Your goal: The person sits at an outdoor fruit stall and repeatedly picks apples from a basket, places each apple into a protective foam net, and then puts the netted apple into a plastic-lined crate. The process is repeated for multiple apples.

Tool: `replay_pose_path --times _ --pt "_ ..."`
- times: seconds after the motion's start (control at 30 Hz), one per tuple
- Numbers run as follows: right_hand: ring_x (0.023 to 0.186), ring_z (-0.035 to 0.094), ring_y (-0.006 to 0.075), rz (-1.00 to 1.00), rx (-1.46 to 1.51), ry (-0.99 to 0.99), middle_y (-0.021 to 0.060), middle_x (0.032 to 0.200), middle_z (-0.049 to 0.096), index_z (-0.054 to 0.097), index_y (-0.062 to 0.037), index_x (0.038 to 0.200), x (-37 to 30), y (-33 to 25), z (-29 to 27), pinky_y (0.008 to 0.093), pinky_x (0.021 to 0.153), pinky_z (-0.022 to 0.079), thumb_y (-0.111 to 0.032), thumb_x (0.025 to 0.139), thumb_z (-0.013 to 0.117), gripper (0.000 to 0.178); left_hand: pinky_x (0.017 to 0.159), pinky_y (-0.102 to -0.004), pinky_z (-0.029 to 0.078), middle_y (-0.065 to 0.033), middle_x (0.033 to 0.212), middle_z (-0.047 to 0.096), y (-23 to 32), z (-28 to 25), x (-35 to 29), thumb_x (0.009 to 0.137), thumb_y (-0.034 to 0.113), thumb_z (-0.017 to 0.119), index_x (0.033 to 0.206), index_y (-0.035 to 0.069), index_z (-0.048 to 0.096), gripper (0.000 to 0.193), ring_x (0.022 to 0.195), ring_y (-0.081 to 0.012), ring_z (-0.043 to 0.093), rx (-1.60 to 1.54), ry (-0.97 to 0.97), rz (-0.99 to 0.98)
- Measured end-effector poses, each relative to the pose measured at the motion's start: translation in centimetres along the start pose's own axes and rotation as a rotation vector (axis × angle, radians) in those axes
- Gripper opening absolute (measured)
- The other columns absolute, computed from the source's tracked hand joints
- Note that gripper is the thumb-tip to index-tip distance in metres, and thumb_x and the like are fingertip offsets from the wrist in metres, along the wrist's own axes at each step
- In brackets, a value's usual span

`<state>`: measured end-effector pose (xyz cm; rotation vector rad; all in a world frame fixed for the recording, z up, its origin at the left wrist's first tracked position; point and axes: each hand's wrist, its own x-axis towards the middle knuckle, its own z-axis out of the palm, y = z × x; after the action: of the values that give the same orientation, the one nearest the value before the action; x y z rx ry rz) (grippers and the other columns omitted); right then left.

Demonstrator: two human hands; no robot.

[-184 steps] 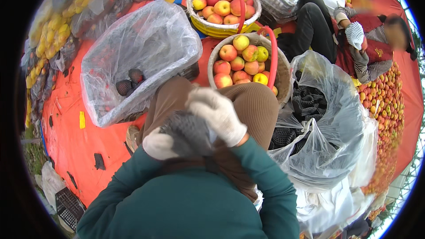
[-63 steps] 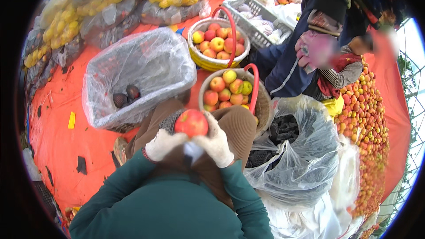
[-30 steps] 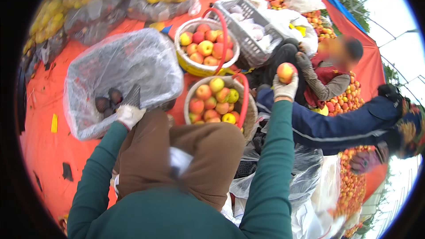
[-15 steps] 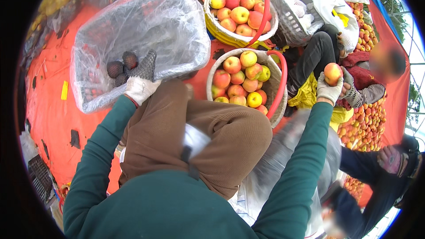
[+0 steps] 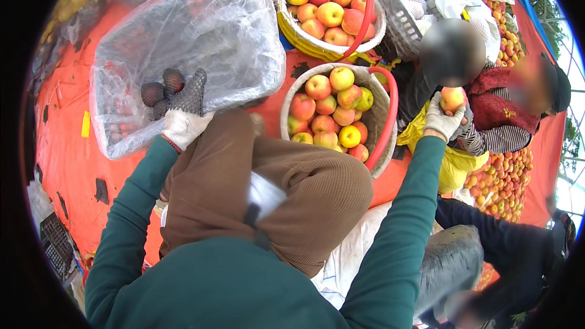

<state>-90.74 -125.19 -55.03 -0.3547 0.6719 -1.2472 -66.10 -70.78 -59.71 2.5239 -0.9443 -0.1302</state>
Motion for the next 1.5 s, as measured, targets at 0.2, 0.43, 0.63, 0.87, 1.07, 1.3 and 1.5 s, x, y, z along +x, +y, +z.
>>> replay_pose_path --times 0.2,0.43,0.63,0.87,1.07,1.3,1.5 --pt "0.106 0.050 0.0303 -0.132 0.061 -0.063 0.0136 0.116 0.051 0.047 -0.0061 0.114 1.1 -2.6 -1.4 0.0501 0.091 0.045 -0.032 0.085 0.061 0.042 0.100 -0.0359 0.037 -0.0185 0.131 0.045 -0.3 1.2 0.3 0.071 0.022 0.067 0.133 0.002 0.038 0.070 0.120 -0.0318 0.045 -0.005 0.050 0.074" --pt "0.085 0.061 0.0254 0.066 -0.244 -0.220 0.0062 0.089 0.062 0.059 -0.0092 0.085 -3.0 -0.5 -1.1 0.0374 0.078 0.049 -0.028 0.091 0.051 0.022 0.091 -0.0395 0.043 -0.0242 0.123 0.050 -0.7 1.3 -0.1 0.071 0.014 0.065 0.130 -0.002 0.041 0.066 0.107 -0.0374 0.052 0.017 0.168 0.149" --pt "0.083 0.061 0.0218 0.044 -1.601 -0.776 0.0115 0.093 0.064 0.060 -0.0041 0.098 -8.6 3.0 -9.9 0.0327 0.073 0.049 -0.021 0.079 0.064 0.026 0.090 -0.0394 0.043 -0.0233 0.123 0.050 0.3 1.3 0.5 0.070 0.014 0.065 0.129 -0.004 0.041 0.066 0.107 -0.0366 0.052 0.025 0.138 0.113" --pt "0.113 0.050 0.0291 0.049 -1.862 -1.129 0.0149 0.125 0.049 0.049 -0.0083 0.123 -16.6 12.8 -15.1 0.0349 0.093 0.042 -0.021 0.074 0.066 0.054 0.094 -0.0374 0.041 -0.0234 0.125 0.048 -0.6 2.1 0.2 0.068 0.015 0.066 0.130 -0.005 0.038 0.071 0.111 -0.0349 0.050 0.058 0.177 0.149" --pt "0.121 0.043 0.0305 0.040 -2.064 -1.170 0.0161 0.130 0.044 0.051 -0.0089 0.123 -16.5 15.9 -15.5 0.0357 0.098 0.038 -0.024 0.072 0.065 0.055 0.100 -0.0344 0.037 -0.0229 0.131 0.043 -0.1 1.4 -0.2 0.065 0.012 0.066 0.131 -0.006 0.036 0.074 0.120 -0.0331 0.045 -0.016 0.104 0.078" --pt "0.094 0.058 0.0224 0.146 -1.267 -0.369 0.0136 0.105 0.058 0.052 -0.0005 0.118 -20.1 9.8 -10.4 0.0327 0.080 0.048 -0.026 0.079 0.065 0.049 0.105 -0.0318 0.032 -0.0208 0.137 0.037 0.0 1.3 -0.1 0.068 0.016 0.066 0.134 -0.004 0.032 0.077 0.127 -0.0283 0.038 0.000 -0.004 0.031" --pt "0.100 0.055 0.0259 -0.014 -0.444 -0.204 0.0128 0.114 0.053 0.044 -0.0043 0.124 -22.1 0.1 -9.6 0.0417 0.085 0.048 -0.026 0.083 0.060 0.049 0.107 -0.0313 0.028 -0.0217 0.137 0.037 -0.2 0.1 -0.7 0.070 0.016 0.067 0.136 -0.005 0.030 0.079 0.129 -0.0302 0.035 -0.242 0.086 0.081"
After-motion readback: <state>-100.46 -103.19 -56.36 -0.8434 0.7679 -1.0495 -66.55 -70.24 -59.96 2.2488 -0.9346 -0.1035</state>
